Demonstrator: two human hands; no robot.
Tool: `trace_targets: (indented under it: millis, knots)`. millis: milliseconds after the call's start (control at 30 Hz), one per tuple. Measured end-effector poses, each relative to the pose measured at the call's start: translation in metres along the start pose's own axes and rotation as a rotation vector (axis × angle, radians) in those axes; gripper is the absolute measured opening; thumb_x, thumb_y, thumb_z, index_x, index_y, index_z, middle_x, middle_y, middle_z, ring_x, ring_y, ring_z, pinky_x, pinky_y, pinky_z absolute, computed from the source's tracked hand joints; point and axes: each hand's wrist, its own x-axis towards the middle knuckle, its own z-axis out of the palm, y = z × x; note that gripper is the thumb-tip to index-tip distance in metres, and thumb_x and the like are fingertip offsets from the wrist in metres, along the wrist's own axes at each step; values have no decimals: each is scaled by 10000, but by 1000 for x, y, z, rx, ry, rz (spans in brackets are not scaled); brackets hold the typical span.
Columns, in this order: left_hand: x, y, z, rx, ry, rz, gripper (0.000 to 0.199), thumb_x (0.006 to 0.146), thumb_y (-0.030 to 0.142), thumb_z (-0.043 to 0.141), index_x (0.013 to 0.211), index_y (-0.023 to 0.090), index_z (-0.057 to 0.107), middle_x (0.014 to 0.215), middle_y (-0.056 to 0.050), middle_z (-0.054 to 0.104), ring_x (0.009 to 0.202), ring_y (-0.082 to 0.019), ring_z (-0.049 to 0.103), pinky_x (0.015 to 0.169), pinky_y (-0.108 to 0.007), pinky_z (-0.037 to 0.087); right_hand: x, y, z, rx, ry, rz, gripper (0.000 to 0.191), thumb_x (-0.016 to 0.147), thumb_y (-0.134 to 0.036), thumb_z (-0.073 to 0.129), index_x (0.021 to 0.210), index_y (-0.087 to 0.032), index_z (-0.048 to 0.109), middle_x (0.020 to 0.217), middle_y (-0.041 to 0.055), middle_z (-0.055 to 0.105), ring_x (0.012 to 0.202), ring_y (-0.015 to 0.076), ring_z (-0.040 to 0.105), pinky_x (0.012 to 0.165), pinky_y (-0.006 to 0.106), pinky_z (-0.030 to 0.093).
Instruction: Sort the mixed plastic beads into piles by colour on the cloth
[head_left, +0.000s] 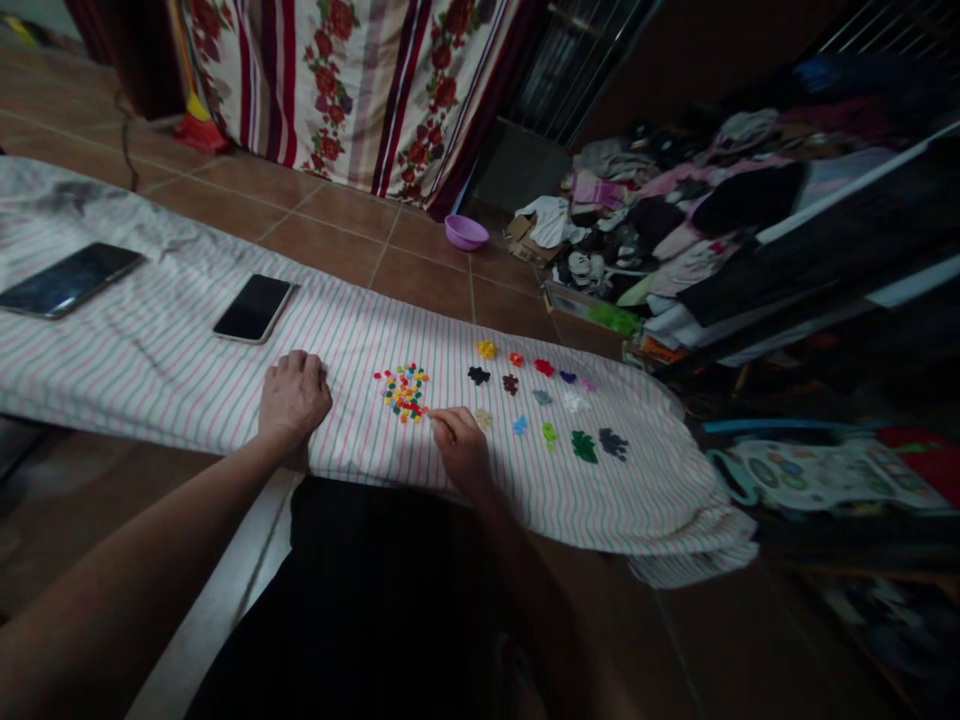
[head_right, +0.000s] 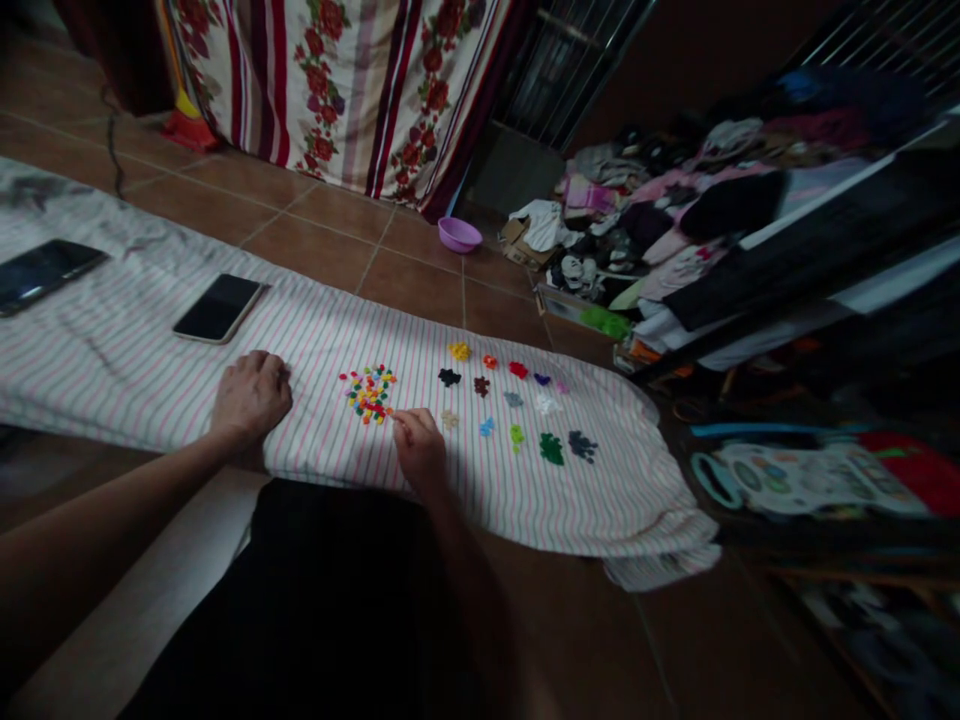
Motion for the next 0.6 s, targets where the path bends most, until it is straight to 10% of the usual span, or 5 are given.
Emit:
trace_targets:
  millis: [600]
  knots:
    - [0, -1, 3, -17, 5, 1, 302, 896, 262, 349, 1059, 147, 576, 1074, -169, 570, 985, -305, 501, 832, -435, 363, 18, -3, 27, -201, -80, 106, 212, 895, -308, 593, 1070, -283, 710, 920, -4, 677, 829, 143, 654, 643, 229, 438]
